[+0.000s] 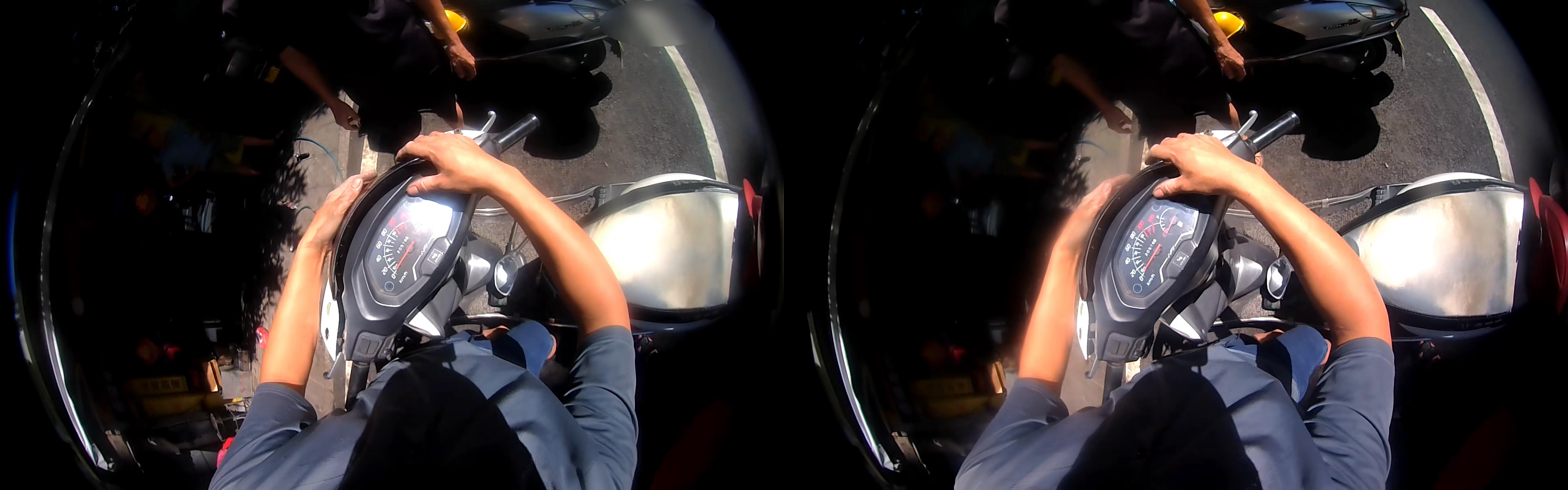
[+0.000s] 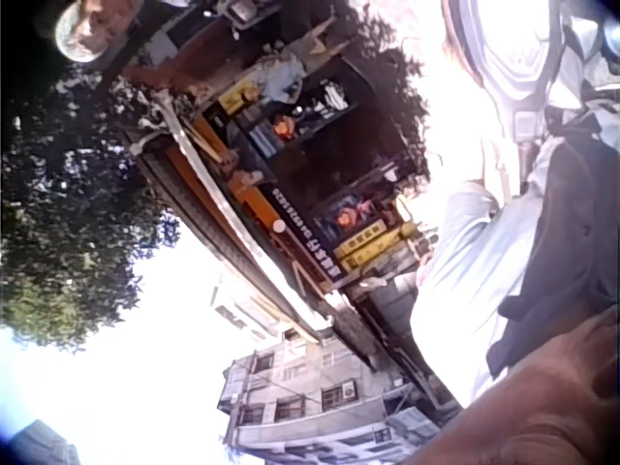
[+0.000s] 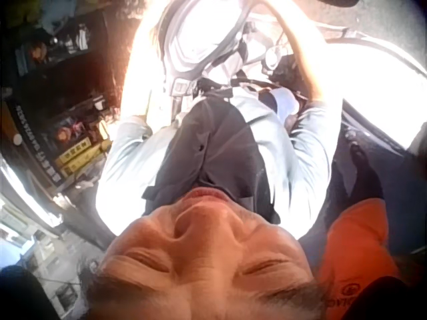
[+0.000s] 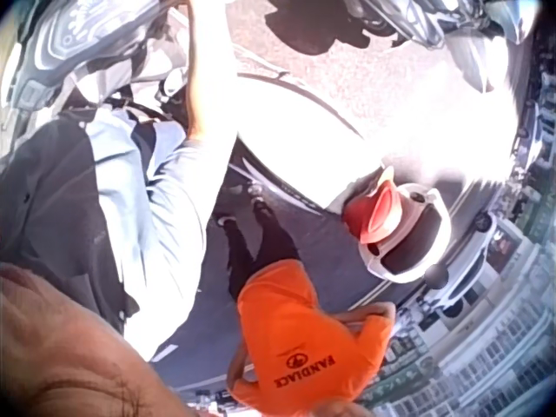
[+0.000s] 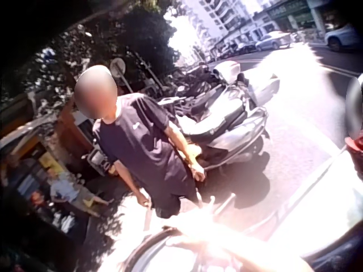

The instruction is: The person uses a screwdriver to remove screws from the scooter's handlebar assembly and front panel. They detach the front panel, adjust internal components, and then reattach the panel, securing it with screws.

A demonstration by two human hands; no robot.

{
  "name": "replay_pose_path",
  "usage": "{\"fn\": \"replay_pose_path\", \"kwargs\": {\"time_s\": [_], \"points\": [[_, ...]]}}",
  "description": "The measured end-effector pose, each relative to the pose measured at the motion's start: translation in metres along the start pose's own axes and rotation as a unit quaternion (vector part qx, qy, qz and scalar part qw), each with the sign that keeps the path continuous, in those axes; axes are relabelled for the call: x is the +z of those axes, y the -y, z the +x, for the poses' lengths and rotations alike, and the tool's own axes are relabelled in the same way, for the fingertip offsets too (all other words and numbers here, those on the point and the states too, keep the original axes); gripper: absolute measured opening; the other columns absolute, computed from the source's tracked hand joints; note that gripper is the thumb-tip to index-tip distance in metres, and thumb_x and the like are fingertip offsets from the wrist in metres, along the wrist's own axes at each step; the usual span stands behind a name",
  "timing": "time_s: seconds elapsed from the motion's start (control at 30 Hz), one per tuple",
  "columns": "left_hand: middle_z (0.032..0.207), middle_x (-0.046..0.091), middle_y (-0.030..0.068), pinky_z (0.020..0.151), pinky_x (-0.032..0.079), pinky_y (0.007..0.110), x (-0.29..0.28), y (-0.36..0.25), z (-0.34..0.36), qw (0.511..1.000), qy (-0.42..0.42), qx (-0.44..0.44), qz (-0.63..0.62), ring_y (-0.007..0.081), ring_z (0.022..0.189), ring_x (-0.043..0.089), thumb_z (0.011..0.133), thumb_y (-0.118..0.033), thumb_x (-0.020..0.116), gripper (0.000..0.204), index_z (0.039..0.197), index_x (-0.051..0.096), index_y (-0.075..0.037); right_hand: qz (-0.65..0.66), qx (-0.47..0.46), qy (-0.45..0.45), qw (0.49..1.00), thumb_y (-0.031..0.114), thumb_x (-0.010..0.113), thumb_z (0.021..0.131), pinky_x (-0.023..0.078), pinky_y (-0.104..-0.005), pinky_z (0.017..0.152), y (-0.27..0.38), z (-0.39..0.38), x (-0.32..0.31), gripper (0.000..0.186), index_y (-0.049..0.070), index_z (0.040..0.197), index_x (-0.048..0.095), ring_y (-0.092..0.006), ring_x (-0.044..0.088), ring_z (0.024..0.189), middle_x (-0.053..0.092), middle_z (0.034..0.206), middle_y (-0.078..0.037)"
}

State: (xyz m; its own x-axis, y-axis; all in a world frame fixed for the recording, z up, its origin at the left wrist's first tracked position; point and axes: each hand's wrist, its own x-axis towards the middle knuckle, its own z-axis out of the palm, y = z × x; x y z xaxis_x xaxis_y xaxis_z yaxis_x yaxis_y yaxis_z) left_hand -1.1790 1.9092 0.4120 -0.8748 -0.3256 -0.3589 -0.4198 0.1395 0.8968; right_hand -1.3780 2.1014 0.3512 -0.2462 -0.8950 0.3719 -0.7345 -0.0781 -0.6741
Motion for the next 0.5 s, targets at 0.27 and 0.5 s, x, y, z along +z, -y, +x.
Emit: {"fn": "replay_pose_path", "kwargs": {"time_s": [0.27, 0.5], "points": [[0.137, 0.059, 0.0144, 0.110, 0.041, 0.032, -0.010, 0.011, 0.000, 0.999, -0.015, 0.020, 0.045, 0.0219, 0.128, 0.055, 0.104, -0.036, 0.050, 0.050, 0.138, 0.056, -0.001, 0.009, -0.007, 0.012, 1.000, 0.046, 0.079, 0.077, 0.046, -0.0462, 0.100, -0.005, 0.002, -0.001, 0.065, 0.012, 0.130, 0.063, -0.0295, 0.061, 0.116, 0.067, 0.123, -0.009], [0.135, 0.060, 0.0144, 0.106, 0.047, 0.030, 0.001, 0.008, -0.001, 1.000, -0.012, 0.026, -0.012, 0.0196, 0.123, 0.059, 0.106, -0.032, 0.047, 0.047, 0.140, 0.054, 0.000, 0.015, -0.018, -0.005, 1.000, 0.041, 0.080, 0.078, 0.045, -0.0464, 0.099, 0.004, 0.005, -0.002, 0.057, 0.012, 0.124, 0.065, -0.0304, 0.060, 0.115, 0.067, 0.120, -0.008]]}}
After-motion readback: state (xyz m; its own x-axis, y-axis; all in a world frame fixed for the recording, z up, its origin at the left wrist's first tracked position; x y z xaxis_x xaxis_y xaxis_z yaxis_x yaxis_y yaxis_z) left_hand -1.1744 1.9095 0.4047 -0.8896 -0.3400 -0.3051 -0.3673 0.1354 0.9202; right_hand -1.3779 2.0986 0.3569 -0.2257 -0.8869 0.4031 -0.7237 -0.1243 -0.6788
